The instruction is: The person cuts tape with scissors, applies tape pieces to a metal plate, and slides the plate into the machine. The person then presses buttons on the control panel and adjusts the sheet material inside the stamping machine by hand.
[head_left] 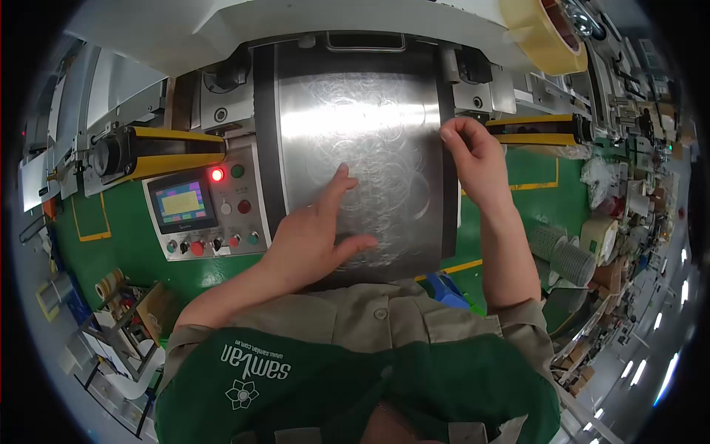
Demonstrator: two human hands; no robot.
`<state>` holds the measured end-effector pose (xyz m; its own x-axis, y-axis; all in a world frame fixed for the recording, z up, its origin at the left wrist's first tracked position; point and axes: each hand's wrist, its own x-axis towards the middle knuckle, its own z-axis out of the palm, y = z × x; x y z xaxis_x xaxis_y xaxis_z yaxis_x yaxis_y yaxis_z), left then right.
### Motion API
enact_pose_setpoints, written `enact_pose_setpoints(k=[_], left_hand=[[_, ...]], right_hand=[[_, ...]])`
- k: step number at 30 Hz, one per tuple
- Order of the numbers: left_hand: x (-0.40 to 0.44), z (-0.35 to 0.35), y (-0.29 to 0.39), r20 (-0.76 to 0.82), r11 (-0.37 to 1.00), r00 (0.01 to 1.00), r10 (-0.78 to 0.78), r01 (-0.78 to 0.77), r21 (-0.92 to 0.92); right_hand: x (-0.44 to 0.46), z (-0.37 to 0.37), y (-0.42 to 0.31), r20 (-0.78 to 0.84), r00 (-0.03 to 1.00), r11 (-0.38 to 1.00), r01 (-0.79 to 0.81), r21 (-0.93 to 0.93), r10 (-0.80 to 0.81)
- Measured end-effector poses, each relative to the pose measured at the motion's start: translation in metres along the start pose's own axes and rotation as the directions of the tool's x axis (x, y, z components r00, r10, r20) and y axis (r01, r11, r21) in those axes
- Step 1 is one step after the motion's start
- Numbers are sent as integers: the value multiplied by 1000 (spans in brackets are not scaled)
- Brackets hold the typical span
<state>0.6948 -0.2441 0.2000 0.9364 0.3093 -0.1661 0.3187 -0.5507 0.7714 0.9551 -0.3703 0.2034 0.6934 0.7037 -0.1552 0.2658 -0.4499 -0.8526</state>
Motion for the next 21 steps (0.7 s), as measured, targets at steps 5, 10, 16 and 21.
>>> enact_pose_setpoints(k=[5, 10, 16, 21], left_hand=[[-1, 2, -1, -3, 1000, 1000, 1, -1, -3], [-1, 1, 1, 22, 999, 999, -39, 40, -9], [-1, 1, 2, 12, 998, 999, -51, 51, -31], [0, 2, 0, 2, 999, 999, -39, 39, -22]], right_hand=[[0, -3, -2, -15, 1000, 1000, 6, -1, -6], [3, -3, -6, -14, 1000, 999, 23, 34, -23], [18, 23, -16, 180, 984, 998, 13, -65, -1], [34, 40, -16, 229, 971, 983, 100, -154, -63]])
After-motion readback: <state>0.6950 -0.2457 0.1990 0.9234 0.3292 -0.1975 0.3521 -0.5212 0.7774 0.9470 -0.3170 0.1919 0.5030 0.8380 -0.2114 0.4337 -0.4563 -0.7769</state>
